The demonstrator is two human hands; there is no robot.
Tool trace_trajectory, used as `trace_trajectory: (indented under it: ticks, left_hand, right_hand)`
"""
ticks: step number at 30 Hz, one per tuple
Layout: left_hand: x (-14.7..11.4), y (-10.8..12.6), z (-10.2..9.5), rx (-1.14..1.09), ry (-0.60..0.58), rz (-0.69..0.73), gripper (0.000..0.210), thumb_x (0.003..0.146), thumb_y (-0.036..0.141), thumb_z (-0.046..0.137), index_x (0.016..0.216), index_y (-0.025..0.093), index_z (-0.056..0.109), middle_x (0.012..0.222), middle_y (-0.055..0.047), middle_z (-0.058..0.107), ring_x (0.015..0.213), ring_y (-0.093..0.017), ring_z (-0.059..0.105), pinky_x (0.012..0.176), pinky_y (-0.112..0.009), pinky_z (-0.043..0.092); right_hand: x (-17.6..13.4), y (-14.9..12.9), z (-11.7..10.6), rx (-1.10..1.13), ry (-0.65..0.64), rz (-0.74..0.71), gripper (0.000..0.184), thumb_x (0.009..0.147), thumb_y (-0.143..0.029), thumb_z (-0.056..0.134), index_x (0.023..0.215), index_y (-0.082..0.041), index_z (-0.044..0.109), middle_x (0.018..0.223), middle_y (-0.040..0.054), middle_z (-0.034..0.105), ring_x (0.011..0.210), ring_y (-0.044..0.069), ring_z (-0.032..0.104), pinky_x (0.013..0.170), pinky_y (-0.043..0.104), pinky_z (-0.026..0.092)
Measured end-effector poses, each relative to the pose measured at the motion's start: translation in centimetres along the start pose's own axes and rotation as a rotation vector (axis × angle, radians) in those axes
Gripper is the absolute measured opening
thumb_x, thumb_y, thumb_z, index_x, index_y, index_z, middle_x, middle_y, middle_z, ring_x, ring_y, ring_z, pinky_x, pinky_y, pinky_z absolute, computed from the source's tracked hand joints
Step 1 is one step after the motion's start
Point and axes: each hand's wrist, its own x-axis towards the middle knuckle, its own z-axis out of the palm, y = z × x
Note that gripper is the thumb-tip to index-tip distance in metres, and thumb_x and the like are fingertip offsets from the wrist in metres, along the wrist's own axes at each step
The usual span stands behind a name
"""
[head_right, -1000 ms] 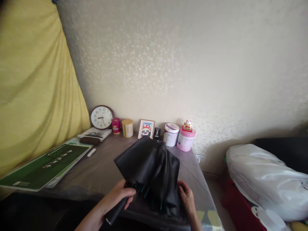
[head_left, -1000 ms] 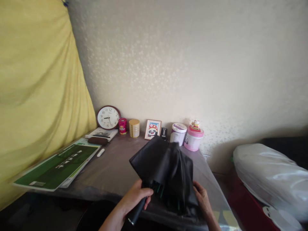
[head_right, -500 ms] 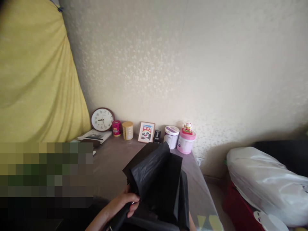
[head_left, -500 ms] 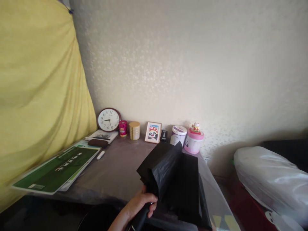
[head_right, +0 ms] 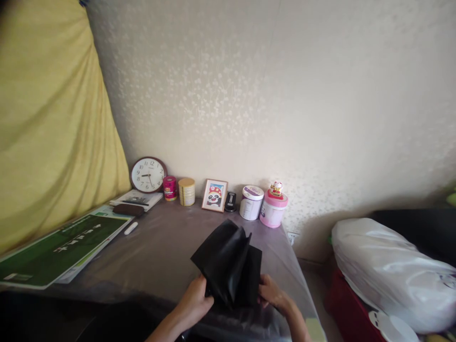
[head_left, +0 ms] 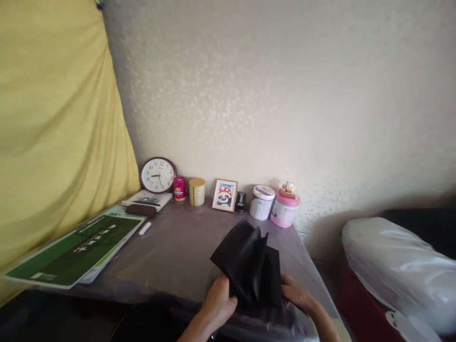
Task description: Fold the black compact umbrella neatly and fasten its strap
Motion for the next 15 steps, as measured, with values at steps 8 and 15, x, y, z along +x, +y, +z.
trace_trajectory:
  ticks: [8, 15]
  left_hand:
    - [-0.6, 0.3, 1.5, 0.445, 0.020, -0.012, 0.086, 0.062, -0.004, 0.044, 0.140, 0.012, 0.012, 0.132, -0.021, 0.038, 0.095, -0.028, 0.059, 0.082, -0.039, 0.044]
    - [-0.8, -1.7, 0.1, 0.185, -0.051, 0.087, 0.082, 0.070, 0.013, 0.051, 0.141, 0.018, 0.009, 0.140, -0.013, 0.035, 0.119, -0.023, 0.046, 0.096, -0.032, 0.039]
  right_hand:
    - [-2.8, 2.7, -2.5, -0.167, 0.029, 0.153, 0.028, 0.064, -0.045, 0.054, 0.052, -0.020, 0.056, 0.044, 0.0000, 0.057, 0.042, 0.016, 0.054, 0.040, 0.024, 0.039]
    - [-3.5, -1.6, -2.4, -0.172, 0.585, -0.075, 0.037, 0.066, -0.054, 0.053, 0.080, -0.023, 0.066, 0.074, 0.0056, 0.069, 0.068, 0.023, 0.065, 0.064, 0.030, 0.049]
